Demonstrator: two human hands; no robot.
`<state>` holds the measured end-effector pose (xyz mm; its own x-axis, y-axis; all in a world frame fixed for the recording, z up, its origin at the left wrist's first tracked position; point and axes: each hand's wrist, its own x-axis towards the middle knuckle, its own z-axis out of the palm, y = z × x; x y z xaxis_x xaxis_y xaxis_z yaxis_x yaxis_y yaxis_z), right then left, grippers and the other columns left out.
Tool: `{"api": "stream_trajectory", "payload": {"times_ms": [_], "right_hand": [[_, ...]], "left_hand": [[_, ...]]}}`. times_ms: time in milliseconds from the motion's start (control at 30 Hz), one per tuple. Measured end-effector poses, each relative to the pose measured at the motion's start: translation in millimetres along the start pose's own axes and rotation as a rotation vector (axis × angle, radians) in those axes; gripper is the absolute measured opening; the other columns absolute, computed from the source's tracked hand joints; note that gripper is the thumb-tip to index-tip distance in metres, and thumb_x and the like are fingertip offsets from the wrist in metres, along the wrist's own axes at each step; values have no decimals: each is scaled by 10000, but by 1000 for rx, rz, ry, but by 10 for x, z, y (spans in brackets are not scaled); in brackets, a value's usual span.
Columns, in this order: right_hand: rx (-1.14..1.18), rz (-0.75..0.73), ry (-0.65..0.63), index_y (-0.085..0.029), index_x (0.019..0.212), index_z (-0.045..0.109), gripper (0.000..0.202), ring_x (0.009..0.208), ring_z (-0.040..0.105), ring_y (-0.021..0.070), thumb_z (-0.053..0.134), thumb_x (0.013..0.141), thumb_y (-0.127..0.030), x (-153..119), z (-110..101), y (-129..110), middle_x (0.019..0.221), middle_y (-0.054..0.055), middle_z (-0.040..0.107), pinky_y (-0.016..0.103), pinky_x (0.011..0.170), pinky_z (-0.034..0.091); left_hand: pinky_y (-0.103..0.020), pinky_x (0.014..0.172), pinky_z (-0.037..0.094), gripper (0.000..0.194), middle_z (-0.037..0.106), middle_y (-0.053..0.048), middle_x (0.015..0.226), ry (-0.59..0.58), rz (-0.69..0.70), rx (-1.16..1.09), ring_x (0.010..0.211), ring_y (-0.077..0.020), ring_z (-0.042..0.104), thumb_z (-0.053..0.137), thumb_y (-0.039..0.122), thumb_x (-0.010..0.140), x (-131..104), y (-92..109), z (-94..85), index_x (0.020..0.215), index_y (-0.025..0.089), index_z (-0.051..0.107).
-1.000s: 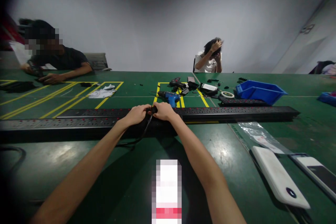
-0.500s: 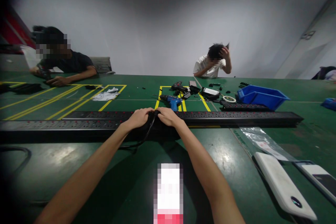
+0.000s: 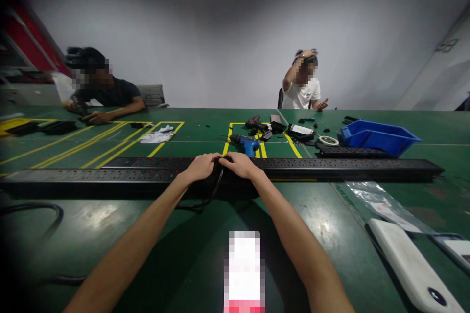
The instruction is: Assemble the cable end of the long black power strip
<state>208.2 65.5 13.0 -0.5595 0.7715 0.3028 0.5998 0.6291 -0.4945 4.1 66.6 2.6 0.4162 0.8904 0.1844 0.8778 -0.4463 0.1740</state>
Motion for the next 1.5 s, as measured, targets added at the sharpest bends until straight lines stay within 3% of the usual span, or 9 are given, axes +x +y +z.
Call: {"api": "stream_trajectory", "payload": {"times_ms": [133, 233, 333, 567, 767, 1033, 1200, 1400, 1500], "right_hand": [[-8, -2, -28, -181, 1119, 644, 324, 993, 601, 190, 398, 987, -345, 0, -19, 35, 1097, 64, 678, 274, 855, 401], [-83, 4, -55, -169, 1133, 624, 285, 974, 602, 195, 478, 894, -222, 4, -27, 61, 1092, 66, 678, 274, 847, 409], [-204, -8, -62, -155, 1118, 611, 309, 921, 611, 210, 577, 827, -254, 8, -33, 42, 1045, 85, 681, 274, 795, 419], [-523, 37, -53, -161, 1042, 603, 393, 910, 644, 281, 532, 893, -518, 119, -15, -178, 1013, 160, 685, 317, 749, 431], [-649, 74, -61, -149, 1022, 624, 318, 932, 656, 311, 538, 898, -429, 171, 27, -288, 1001, 181, 695, 331, 757, 431], [-547, 61, 10, -163, 971, 620, 337, 892, 655, 271, 406, 965, -424, 152, 62, -218, 963, 154, 695, 302, 700, 395], [-461, 94, -6, -161, 1045, 605, 327, 946, 619, 253, 478, 941, -444, 106, 39, -189, 1019, 142, 670, 301, 763, 411], [-273, -1, -128, -128, 1205, 583, 343, 1040, 569, 209, 489, 878, -173, -6, -129, -131, 1132, 123, 629, 303, 916, 405], [-97, 31, -58, -144, 1166, 631, 338, 1044, 581, 194, 367, 972, -223, -27, -148, -92, 1143, 100, 652, 294, 919, 412]], "left_hand": [[-387, 1006, 422, 462, 663, -42, 1248, 5, 1, 2, 1152, -235, 606, 388, 145, 901, -5, 18, -17, 1294, 312, 564], [-394, 991, 429, 462, 667, -35, 1240, 5, -8, 7, 1138, -240, 612, 392, 148, 895, -9, 28, -30, 1284, 325, 570], [-389, 996, 425, 465, 666, -32, 1242, -1, -14, 7, 1136, -235, 610, 395, 153, 893, -11, 27, -33, 1288, 328, 569], [-388, 975, 436, 447, 676, -56, 1207, -9, -37, 20, 1118, -251, 614, 406, 170, 888, -22, 33, -48, 1282, 301, 573], [-380, 941, 448, 416, 692, -64, 1147, -8, -34, 23, 1072, -253, 625, 398, 172, 895, -46, 65, -82, 1246, 285, 591], [-396, 985, 423, 477, 660, -71, 1237, -26, -28, 10, 1130, -259, 602, 387, 174, 909, -30, 32, -56, 1347, 286, 538], [-402, 992, 420, 467, 656, -63, 1248, -22, -23, 2, 1151, -255, 591, 377, 174, 913, -43, 36, -69, 1330, 291, 552], [-403, 984, 424, 454, 666, -48, 1234, -1, -28, -11, 1127, -250, 605, 376, 168, 909, -55, 64, -83, 1289, 316, 576], [-399, 999, 415, 458, 663, -43, 1239, 6, -28, -14, 1139, -245, 602, 382, 161, 905, -53, 63, -77, 1287, 324, 576]]}}
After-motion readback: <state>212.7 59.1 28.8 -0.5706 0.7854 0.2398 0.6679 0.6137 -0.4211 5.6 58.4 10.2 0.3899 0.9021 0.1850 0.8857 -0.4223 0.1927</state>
